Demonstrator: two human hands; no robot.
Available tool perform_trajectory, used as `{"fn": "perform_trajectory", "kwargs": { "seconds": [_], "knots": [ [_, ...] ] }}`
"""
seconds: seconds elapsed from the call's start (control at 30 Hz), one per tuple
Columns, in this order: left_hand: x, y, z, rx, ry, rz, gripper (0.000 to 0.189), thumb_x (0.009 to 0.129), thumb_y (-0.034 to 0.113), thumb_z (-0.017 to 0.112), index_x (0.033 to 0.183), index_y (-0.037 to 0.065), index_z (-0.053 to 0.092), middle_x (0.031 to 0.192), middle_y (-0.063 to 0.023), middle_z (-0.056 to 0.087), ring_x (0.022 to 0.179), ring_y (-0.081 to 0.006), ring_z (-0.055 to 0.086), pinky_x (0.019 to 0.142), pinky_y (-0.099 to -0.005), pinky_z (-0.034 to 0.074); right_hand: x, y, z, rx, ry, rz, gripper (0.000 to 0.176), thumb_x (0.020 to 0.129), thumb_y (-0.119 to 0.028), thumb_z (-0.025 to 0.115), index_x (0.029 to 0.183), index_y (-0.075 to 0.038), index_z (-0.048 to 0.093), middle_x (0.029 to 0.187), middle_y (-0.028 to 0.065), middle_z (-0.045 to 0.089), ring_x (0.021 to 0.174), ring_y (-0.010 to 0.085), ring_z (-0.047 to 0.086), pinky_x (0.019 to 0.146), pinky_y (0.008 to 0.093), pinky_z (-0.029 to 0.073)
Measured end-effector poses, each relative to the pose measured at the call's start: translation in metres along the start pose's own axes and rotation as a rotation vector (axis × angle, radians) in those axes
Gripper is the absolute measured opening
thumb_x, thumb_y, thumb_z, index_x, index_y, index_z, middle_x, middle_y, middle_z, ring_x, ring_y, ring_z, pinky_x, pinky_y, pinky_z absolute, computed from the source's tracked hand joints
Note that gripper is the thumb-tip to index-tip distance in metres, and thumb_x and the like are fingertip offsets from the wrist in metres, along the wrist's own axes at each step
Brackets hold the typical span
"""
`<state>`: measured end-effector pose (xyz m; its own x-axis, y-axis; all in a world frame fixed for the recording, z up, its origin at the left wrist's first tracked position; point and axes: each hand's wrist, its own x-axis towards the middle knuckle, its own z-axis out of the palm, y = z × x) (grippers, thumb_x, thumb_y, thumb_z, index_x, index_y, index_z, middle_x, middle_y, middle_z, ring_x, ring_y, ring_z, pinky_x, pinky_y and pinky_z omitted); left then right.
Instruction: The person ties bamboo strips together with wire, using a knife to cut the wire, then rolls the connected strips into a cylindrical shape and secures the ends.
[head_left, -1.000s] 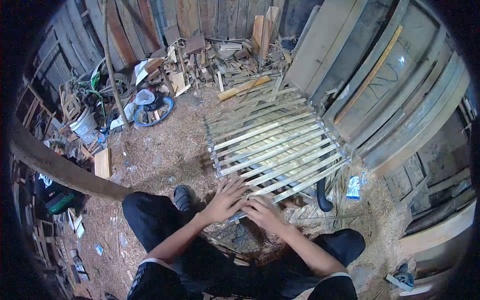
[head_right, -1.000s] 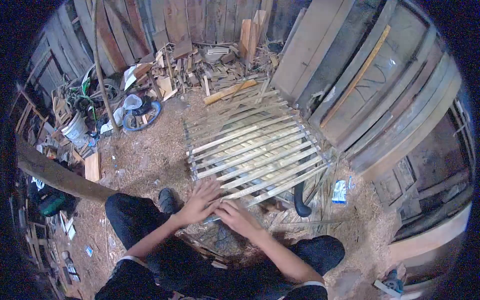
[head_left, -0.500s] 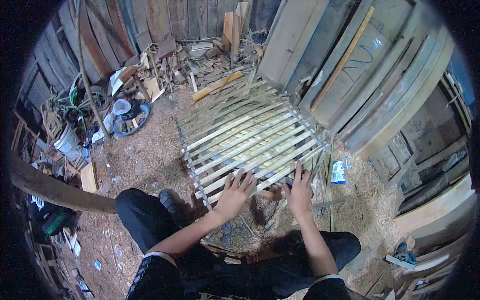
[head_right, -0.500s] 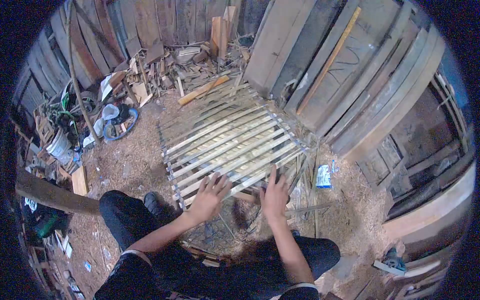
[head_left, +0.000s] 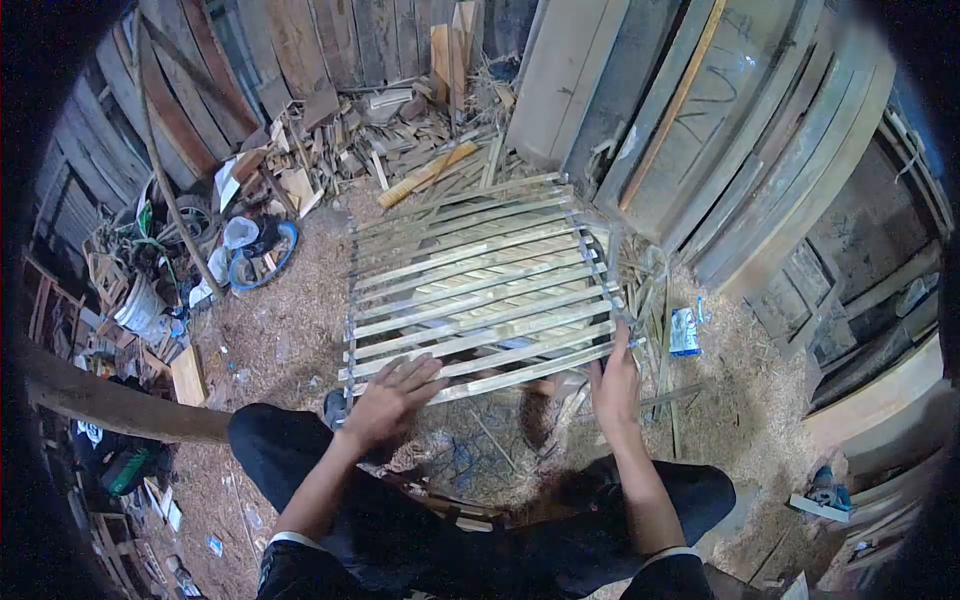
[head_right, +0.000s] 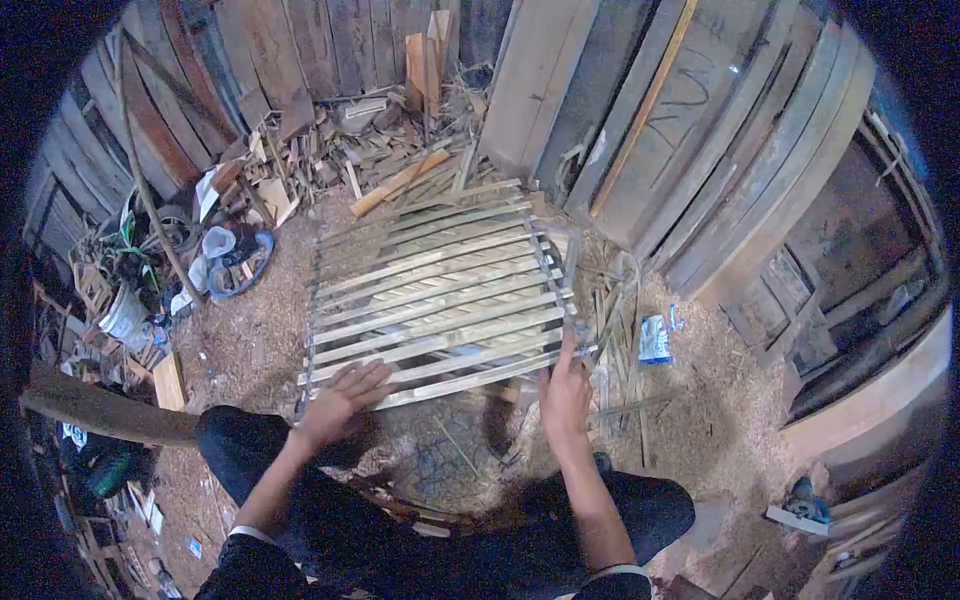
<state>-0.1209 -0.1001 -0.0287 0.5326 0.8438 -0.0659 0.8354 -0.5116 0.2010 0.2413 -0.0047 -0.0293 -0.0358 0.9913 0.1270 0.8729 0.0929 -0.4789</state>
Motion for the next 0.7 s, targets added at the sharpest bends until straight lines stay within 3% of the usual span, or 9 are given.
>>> {"fn": "perform_trajectory", "kwargs": {
  "seconds": [0.07, 0.1, 0.13, 0.23, 0.4, 0.47, 0.53, 0.6, 0.7],
  "knots": [
    [0.012, 0.017, 0.016, 0.007, 0.207, -0.080, 0.077, 0.080, 0.008, 0.066, 0.152, 0.018, 0.043, 0.160, -0.0052, 0.040, 0.149, -0.0281, 0.035, 0.121, -0.0464, 0.029, -0.002, -0.008, -0.006, 0.047, -0.016, 0.033, 0.080, 0.089, -0.002, 0.067, 0.155, -0.005, 0.022, 0.101, 0.0337, 0.065, 0.093, 0.0537, 0.063, 0.079, 0.0550, 0.050],
    [0.019, 0.031, 0.011, -0.006, 0.252, -0.103, 0.072, 0.085, 0.011, 0.065, 0.152, 0.018, 0.043, 0.157, -0.0057, 0.044, 0.146, -0.0287, 0.039, 0.119, -0.0469, 0.032, -0.004, -0.006, -0.005, 0.020, 0.062, 0.008, 0.075, 0.090, -0.006, 0.069, 0.154, -0.008, 0.029, 0.096, 0.0303, 0.066, 0.088, 0.0510, 0.064, 0.077, 0.0544, 0.051],
    [0.023, 0.032, 0.010, -0.007, 0.262, -0.111, 0.072, 0.085, 0.011, 0.065, 0.152, 0.018, 0.043, 0.157, -0.0057, 0.044, 0.146, -0.0287, 0.039, 0.119, -0.0469, 0.032, -0.002, -0.001, -0.003, 0.017, 0.063, -0.004, 0.075, 0.090, -0.006, 0.069, 0.154, -0.008, 0.029, 0.096, 0.0303, 0.066, 0.088, 0.0510, 0.064, 0.077, 0.0544, 0.051],
    [0.031, 0.031, 0.011, 0.145, 0.289, -0.100, 0.062, 0.090, 0.015, 0.060, 0.150, 0.018, 0.045, 0.144, -0.0111, 0.056, 0.139, -0.0328, 0.048, 0.114, -0.0471, 0.041, 0.000, 0.010, -0.012, -0.307, 0.267, -0.189, 0.051, 0.088, -0.023, 0.074, 0.135, -0.009, 0.058, 0.099, 0.0197, 0.067, 0.084, 0.0391, 0.066, 0.069, 0.0450, 0.051],
    [0.015, 0.010, -0.022, -0.101, 0.170, -0.167, 0.055, 0.090, 0.015, 0.060, 0.145, 0.021, 0.051, 0.143, -0.0098, 0.058, 0.134, -0.0340, 0.054, 0.112, -0.0455, 0.045, -0.016, -0.005, -0.021, -0.141, 0.253, -0.072, 0.038, 0.089, -0.023, 0.073, 0.126, -0.019, 0.066, 0.101, 0.0113, 0.067, 0.093, 0.0337, 0.064, 0.081, 0.0491, 0.047],
    [0.006, -0.010, -0.019, -0.094, 0.200, -0.039, 0.054, 0.094, 0.020, 0.059, 0.147, 0.021, 0.050, 0.140, -0.0065, 0.061, 0.129, -0.0282, 0.058, 0.110, -0.0434, 0.046, -0.025, -0.010, -0.024, -0.445, 0.513, -0.503, 0.037, 0.085, -0.021, 0.074, 0.122, -0.020, 0.069, 0.108, 0.0055, 0.065, 0.102, 0.0277, 0.060, 0.088, 0.0499, 0.043],
    [0.002, -0.011, -0.034, -0.159, 0.146, -0.045, 0.054, 0.092, 0.016, 0.060, 0.145, 0.022, 0.052, 0.146, -0.0045, 0.056, 0.134, -0.0334, 0.053, 0.113, -0.0453, 0.044, -0.029, -0.029, -0.020, -0.379, 0.574, -0.580, 0.036, 0.081, -0.017, 0.074, 0.116, -0.020, 0.071, 0.115, 0.0026, 0.063, 0.110, 0.0244, 0.058, 0.096, 0.0502, 0.040],
    [-0.003, -0.012, -0.035, -0.174, 0.154, -0.008, 0.060, 0.087, 0.016, 0.063, 0.145, 0.023, 0.053, 0.138, -0.0072, 0.063, 0.124, -0.0298, 0.061, 0.110, -0.0438, 0.046, -0.026, -0.041, -0.020, -0.177, 0.279, -0.797, 0.038, 0.076, -0.014, 0.075, 0.113, -0.018, 0.071, 0.114, 0.0040, 0.064, 0.113, 0.0260, 0.058, 0.099, 0.0497, 0.041],
    [-0.009, -0.013, -0.041, -0.173, 0.141, -0.003, 0.060, 0.086, 0.015, 0.064, 0.144, 0.022, 0.053, 0.137, -0.0071, 0.063, 0.122, -0.0290, 0.062, 0.110, -0.0431, 0.045, -0.018, -0.037, -0.011, -0.120, 0.224, -0.858, 0.034, 0.077, -0.012, 0.074, 0.111, -0.014, 0.071, 0.109, 0.0052, 0.066, 0.108, 0.0263, 0.061, 0.097, 0.0437, 0.044]
  ]
}}
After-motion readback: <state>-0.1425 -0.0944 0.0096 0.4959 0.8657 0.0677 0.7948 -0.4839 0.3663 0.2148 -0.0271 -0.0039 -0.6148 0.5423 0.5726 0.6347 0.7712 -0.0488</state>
